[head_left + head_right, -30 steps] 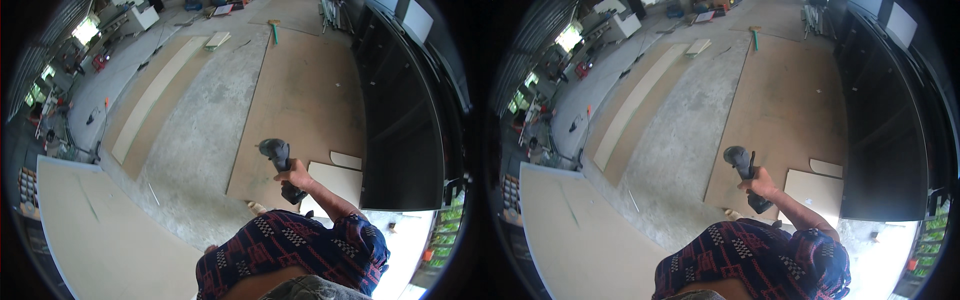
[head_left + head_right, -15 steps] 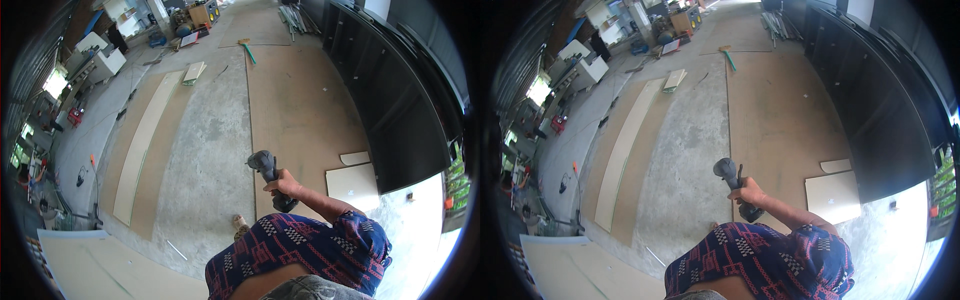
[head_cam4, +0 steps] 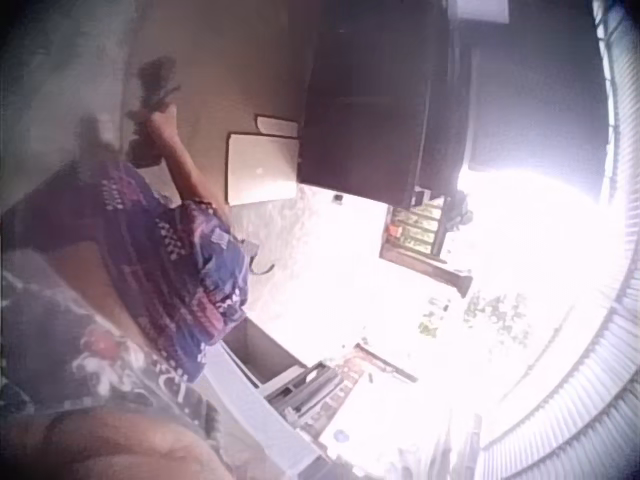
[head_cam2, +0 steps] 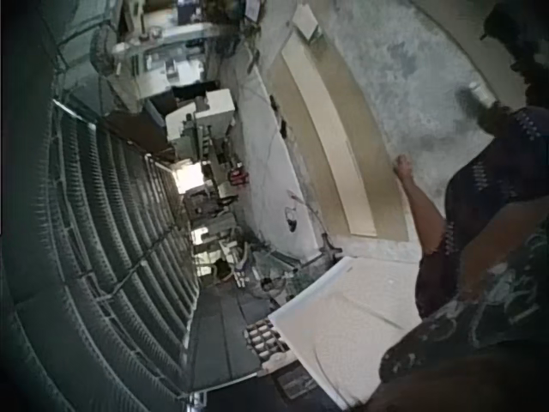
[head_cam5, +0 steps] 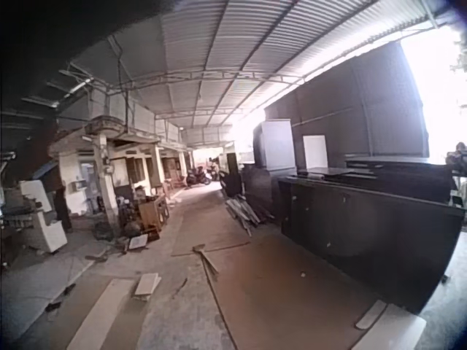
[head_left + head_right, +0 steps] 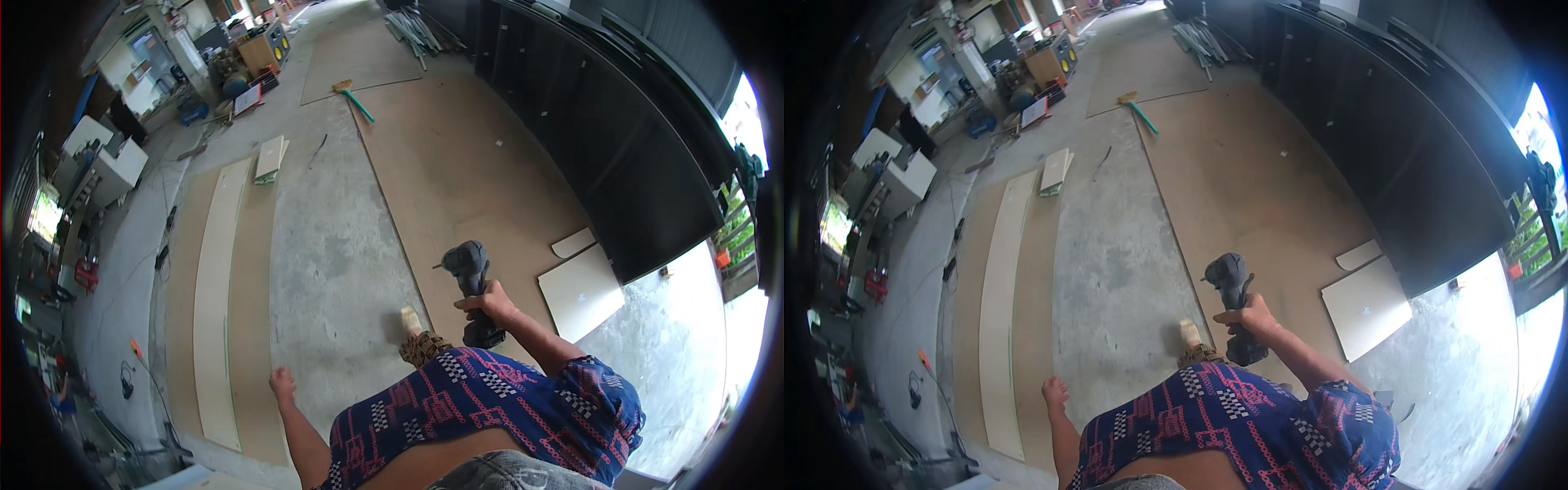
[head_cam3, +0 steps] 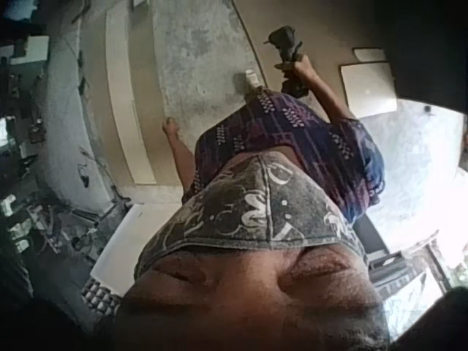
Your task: Using a power drill to attach screws and panels to a furniture unit.
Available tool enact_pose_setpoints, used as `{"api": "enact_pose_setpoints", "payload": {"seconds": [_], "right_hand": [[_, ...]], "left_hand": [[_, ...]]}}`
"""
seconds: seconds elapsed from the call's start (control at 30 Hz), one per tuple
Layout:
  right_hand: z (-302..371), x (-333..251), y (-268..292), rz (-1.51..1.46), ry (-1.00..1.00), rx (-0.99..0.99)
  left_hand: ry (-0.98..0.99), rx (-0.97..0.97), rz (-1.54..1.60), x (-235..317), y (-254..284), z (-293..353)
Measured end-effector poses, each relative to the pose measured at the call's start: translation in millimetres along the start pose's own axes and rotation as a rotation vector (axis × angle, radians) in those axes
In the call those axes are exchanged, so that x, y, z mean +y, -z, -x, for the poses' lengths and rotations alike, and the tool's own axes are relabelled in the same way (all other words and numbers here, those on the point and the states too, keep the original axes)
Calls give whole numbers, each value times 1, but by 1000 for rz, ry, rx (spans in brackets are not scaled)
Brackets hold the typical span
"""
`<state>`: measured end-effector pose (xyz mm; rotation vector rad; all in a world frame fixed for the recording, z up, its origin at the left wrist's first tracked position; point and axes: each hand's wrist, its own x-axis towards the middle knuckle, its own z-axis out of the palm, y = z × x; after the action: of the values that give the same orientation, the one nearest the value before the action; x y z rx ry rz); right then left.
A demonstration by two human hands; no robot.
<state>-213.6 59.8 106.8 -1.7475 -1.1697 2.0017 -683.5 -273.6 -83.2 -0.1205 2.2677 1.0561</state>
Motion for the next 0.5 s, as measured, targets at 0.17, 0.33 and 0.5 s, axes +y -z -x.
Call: {"api": "enact_pose_setpoints", "payload": {"seconds": [0.17,0.33,0.5], "right_hand": [[-30,-12,-18,-46,-51,92],[-58,-53,-34,-74,7,87],[-62,-68,-34,-97,41,246]], "left_hand": [[-99,-490,-440,-20,-19,-40],[-607,-566,-1285,-57,-3,-75],[-675,-691,-1355,-23,-17,-113]]}}
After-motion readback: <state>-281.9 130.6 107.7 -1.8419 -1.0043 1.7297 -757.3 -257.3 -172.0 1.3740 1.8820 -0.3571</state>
